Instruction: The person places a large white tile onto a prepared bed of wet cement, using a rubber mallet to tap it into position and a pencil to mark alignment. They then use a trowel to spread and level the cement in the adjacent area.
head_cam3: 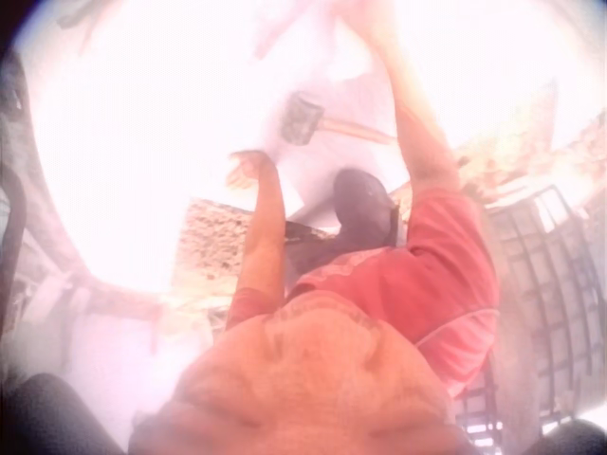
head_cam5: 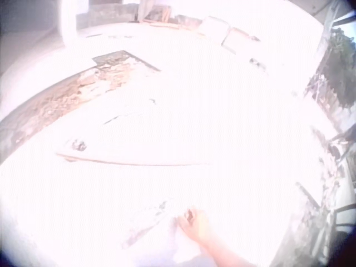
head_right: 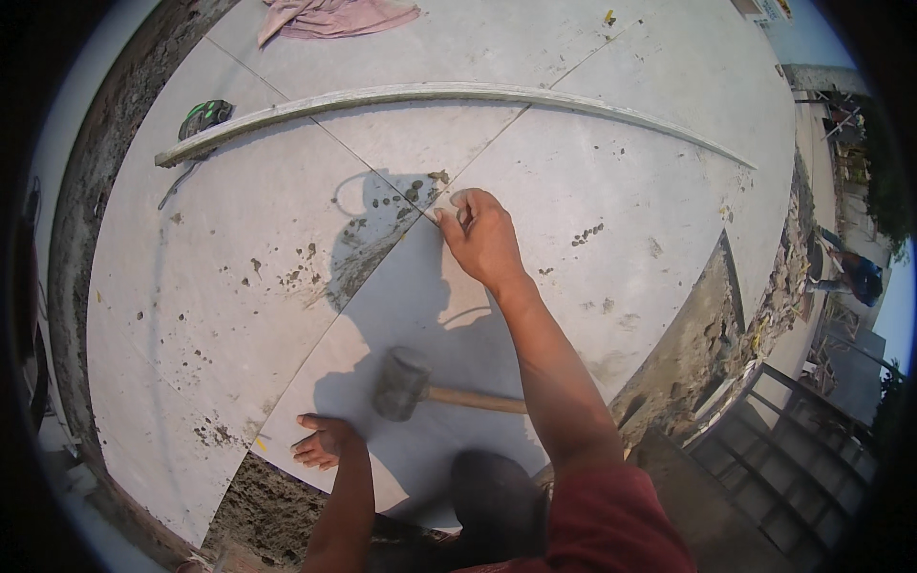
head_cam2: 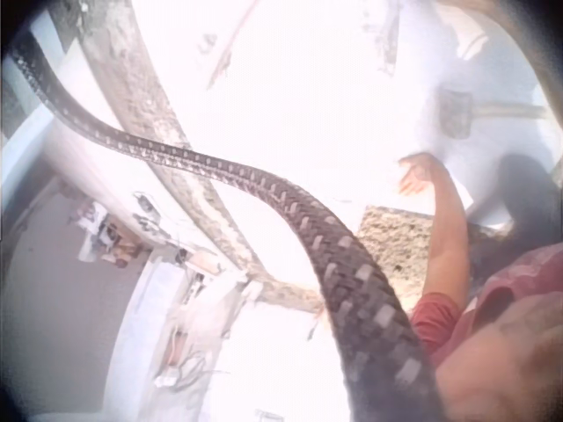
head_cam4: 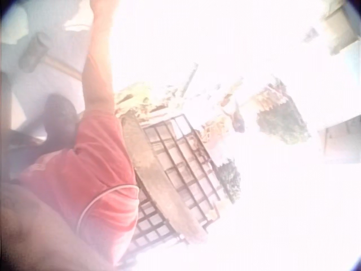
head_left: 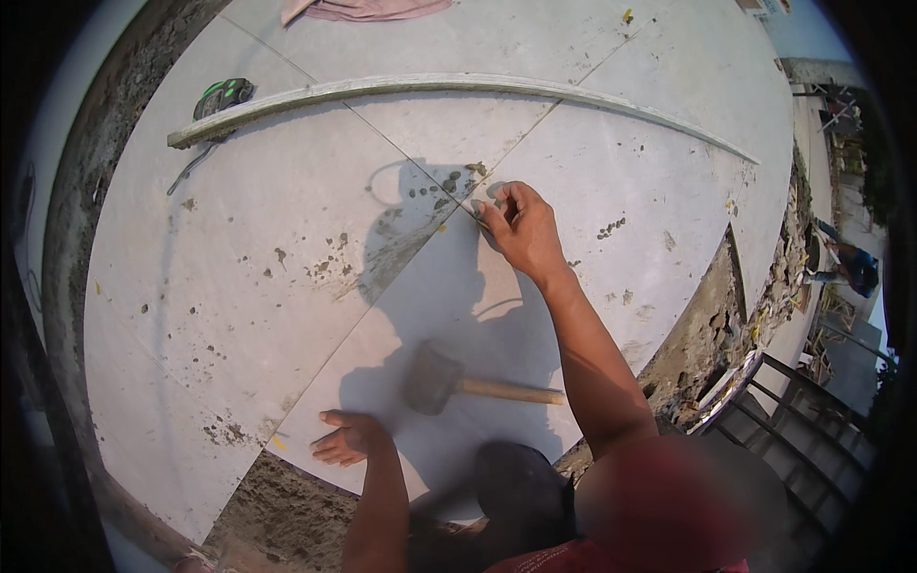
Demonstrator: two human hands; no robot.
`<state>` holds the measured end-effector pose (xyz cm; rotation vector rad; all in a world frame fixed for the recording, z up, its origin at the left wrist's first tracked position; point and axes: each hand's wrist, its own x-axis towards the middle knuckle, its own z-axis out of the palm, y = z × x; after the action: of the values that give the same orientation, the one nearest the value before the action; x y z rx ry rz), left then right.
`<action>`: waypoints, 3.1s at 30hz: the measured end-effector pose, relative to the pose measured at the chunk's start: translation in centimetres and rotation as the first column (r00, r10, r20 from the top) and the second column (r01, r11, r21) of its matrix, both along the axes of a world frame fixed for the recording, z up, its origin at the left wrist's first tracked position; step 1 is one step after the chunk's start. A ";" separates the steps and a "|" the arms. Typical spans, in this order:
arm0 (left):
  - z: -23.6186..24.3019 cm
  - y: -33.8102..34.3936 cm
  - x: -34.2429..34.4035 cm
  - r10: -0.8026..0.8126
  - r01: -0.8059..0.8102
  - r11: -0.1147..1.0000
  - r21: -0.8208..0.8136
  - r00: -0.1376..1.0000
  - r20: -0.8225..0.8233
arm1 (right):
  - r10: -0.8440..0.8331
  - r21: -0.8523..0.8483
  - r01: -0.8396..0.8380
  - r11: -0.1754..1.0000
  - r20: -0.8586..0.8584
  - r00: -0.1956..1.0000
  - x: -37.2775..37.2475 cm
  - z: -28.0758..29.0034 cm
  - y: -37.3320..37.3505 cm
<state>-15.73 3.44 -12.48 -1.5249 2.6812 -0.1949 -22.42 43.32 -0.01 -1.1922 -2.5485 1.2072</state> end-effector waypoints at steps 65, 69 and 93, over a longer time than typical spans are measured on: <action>3.2 1.6 0.8 -0.051 0.055 0.992 0.117 0.998 -0.034 | 0.339 -0.171 -0.505 0.846 -0.559 0.757 -36.1 2.9 -0.6; 1.4 1.0 1.0 -0.105 0.106 0.992 0.072 0.994 -0.013 | 0.297 0.007 -0.308 0.951 -0.289 0.910 -15.0 5.3 2.2; -1.1 -0.9 -3.4 -0.135 0.141 0.988 0.060 0.986 -0.099 | -0.154 0.340 0.040 0.940 0.315 0.936 42.3 0.9 -4.1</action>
<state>-19.12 2.57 -13.59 -1.3647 2.8376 -0.0375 19.89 39.24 0.91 -1.5255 -2.7339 0.5575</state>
